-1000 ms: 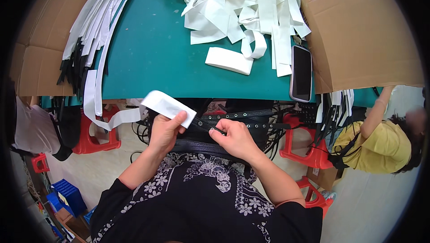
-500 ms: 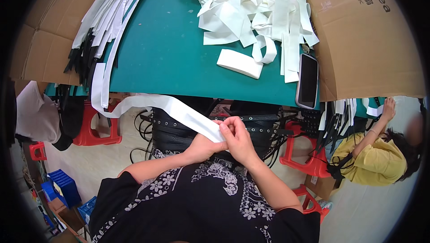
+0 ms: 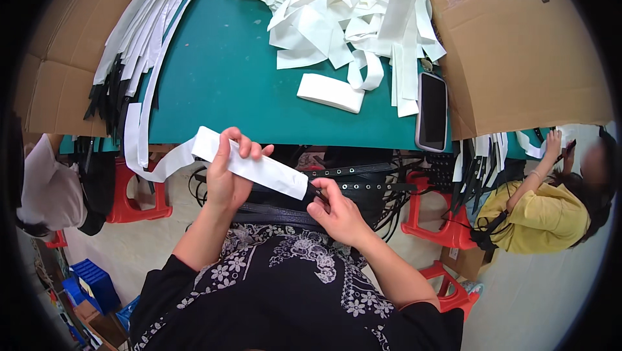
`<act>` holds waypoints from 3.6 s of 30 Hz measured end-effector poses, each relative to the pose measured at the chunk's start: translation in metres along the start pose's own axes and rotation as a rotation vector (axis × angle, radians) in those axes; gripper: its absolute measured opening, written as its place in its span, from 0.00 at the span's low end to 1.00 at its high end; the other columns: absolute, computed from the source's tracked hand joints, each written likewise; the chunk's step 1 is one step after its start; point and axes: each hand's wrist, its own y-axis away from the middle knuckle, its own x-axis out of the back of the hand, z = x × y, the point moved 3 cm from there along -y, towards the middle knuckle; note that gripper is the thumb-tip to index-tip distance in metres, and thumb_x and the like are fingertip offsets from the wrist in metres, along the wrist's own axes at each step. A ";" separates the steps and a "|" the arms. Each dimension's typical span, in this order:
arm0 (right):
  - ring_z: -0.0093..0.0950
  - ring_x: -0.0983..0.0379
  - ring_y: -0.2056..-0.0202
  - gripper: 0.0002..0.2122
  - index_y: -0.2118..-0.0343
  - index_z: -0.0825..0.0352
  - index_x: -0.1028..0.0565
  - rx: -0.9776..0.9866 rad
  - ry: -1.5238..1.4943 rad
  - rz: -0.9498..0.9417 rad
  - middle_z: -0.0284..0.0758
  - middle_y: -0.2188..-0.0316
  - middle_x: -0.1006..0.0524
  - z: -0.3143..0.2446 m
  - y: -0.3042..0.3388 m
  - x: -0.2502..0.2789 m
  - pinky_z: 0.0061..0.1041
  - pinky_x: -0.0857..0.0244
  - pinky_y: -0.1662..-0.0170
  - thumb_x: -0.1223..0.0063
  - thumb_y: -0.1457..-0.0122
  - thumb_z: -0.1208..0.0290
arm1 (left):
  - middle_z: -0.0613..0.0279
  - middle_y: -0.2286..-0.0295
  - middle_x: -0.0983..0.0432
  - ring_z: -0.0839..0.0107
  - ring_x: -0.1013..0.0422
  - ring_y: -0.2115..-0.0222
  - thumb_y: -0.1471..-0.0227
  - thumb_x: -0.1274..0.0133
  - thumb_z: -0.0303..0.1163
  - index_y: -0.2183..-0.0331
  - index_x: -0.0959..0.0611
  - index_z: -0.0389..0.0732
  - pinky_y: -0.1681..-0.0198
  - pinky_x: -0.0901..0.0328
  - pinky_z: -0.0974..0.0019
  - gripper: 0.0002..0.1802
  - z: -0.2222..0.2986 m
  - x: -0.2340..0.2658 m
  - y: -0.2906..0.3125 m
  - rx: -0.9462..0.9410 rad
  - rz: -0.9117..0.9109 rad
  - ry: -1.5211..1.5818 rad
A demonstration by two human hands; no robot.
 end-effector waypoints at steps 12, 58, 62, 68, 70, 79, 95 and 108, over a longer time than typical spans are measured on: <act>0.25 0.37 0.67 0.26 0.53 0.69 0.42 0.266 -0.277 0.227 0.36 0.70 0.33 -0.021 -0.022 -0.005 0.23 0.43 0.59 0.75 0.41 0.47 | 0.69 0.80 0.45 0.76 0.45 0.78 0.48 0.58 0.38 0.58 0.35 0.43 0.67 0.46 0.67 0.16 -0.023 -0.025 0.000 0.013 -0.124 0.200; 0.18 0.32 0.73 0.11 0.63 0.71 0.33 -0.031 -0.436 -0.263 0.32 0.73 0.29 -0.056 -0.089 -0.003 0.16 0.37 0.71 0.55 0.43 0.68 | 0.54 0.61 0.32 0.64 0.32 0.61 0.46 0.56 0.32 0.53 0.37 0.37 0.57 0.36 0.61 0.20 0.031 0.004 -0.076 0.017 0.267 -0.050; 0.17 0.32 0.79 0.10 0.69 0.69 0.31 -0.165 -0.326 -0.239 0.31 0.79 0.28 -0.043 -0.064 0.000 0.15 0.38 0.74 0.55 0.43 0.66 | 0.59 0.68 0.32 0.70 0.33 0.68 0.46 0.57 0.31 0.52 0.39 0.38 0.60 0.35 0.62 0.20 0.029 0.005 -0.076 0.014 0.276 -0.069; 0.41 0.30 0.70 0.15 0.61 0.72 0.36 0.093 0.353 0.237 0.44 0.72 0.28 -0.081 -0.064 0.002 0.35 0.37 0.65 0.59 0.44 0.63 | 0.62 0.71 0.34 0.74 0.35 0.72 0.45 0.59 0.30 0.55 0.38 0.38 0.61 0.37 0.64 0.16 0.019 0.007 -0.069 0.072 0.224 0.062; 0.40 0.31 0.66 0.16 0.58 0.72 0.37 0.331 0.329 0.335 0.44 0.68 0.28 -0.065 -0.070 0.005 0.32 0.38 0.62 0.60 0.43 0.64 | 0.62 0.71 0.34 0.74 0.36 0.73 0.45 0.59 0.29 0.55 0.39 0.38 0.61 0.38 0.64 0.16 0.027 0.007 -0.071 0.031 0.231 0.028; 0.19 0.35 0.70 0.22 0.49 0.71 0.48 0.344 -0.183 0.357 0.34 0.70 0.33 -0.074 -0.088 -0.006 0.16 0.39 0.67 0.57 0.47 0.80 | 0.61 0.70 0.33 0.72 0.35 0.70 0.47 0.58 0.26 0.52 0.41 0.35 0.62 0.37 0.67 0.20 0.003 -0.007 -0.058 0.080 0.276 -0.098; 0.16 0.35 0.72 0.24 0.50 0.70 0.43 0.161 -0.540 0.188 0.30 0.68 0.37 -0.047 -0.088 -0.002 0.12 0.39 0.71 0.51 0.51 0.83 | 0.64 0.82 0.33 0.79 0.37 0.86 0.44 0.60 0.43 0.75 0.30 0.37 0.88 0.46 0.79 0.19 0.007 0.029 -0.040 0.051 0.287 -0.618; 0.17 0.34 0.73 0.28 0.48 0.70 0.45 0.064 -0.623 0.117 0.31 0.69 0.35 -0.050 -0.105 0.001 0.13 0.36 0.72 0.49 0.52 0.83 | 0.72 0.89 0.43 0.85 0.48 0.91 0.45 0.59 0.44 0.82 0.32 0.40 0.90 0.55 0.80 0.21 0.009 0.035 -0.025 0.157 0.332 -0.511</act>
